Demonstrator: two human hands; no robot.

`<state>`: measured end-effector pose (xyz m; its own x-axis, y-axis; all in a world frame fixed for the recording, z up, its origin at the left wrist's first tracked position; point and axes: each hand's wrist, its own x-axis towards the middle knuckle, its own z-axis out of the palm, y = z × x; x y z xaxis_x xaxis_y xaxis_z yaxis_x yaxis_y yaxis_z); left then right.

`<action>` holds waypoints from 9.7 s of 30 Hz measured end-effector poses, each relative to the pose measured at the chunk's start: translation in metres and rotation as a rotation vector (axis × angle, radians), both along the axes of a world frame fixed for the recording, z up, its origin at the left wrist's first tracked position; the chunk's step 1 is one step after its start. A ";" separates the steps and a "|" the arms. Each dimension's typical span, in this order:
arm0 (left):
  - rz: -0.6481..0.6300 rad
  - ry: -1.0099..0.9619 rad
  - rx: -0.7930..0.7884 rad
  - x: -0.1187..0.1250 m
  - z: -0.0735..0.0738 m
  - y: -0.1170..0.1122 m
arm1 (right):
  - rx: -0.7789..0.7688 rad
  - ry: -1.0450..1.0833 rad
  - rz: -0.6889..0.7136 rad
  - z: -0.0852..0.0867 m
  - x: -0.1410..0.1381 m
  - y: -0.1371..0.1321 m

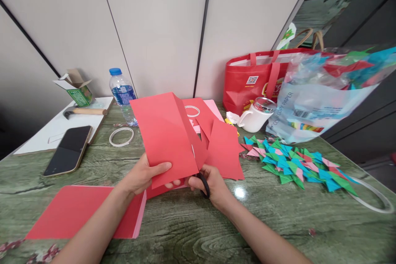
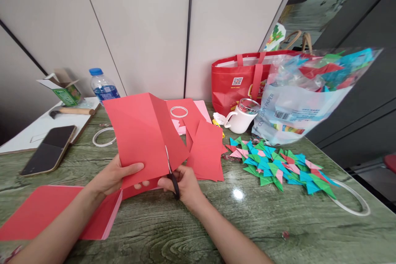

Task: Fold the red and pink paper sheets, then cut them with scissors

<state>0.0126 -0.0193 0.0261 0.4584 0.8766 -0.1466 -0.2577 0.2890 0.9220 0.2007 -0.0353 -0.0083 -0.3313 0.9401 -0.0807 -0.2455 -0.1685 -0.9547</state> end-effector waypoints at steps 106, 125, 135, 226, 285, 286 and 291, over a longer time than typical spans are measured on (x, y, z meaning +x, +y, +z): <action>-0.027 0.049 -0.047 -0.001 0.001 -0.001 | -0.055 -0.060 0.000 -0.010 0.003 0.001; 0.276 -0.008 -0.086 -0.005 0.004 0.004 | -0.024 -0.094 0.198 0.004 0.011 0.005; 0.423 -0.153 -0.003 -0.014 0.006 0.010 | 0.040 -0.099 0.423 0.007 0.029 0.011; 0.747 0.333 0.102 -0.016 0.002 0.020 | 0.046 0.020 0.334 0.005 0.013 0.002; 0.719 0.722 0.424 0.011 0.001 -0.005 | 0.161 0.031 0.022 -0.001 -0.006 0.000; 0.721 0.721 0.424 0.011 0.001 -0.005 | 0.162 0.029 0.019 -0.002 -0.006 0.000; 0.710 0.725 0.425 0.012 0.002 -0.004 | 0.159 0.002 -0.006 -0.004 -0.007 0.000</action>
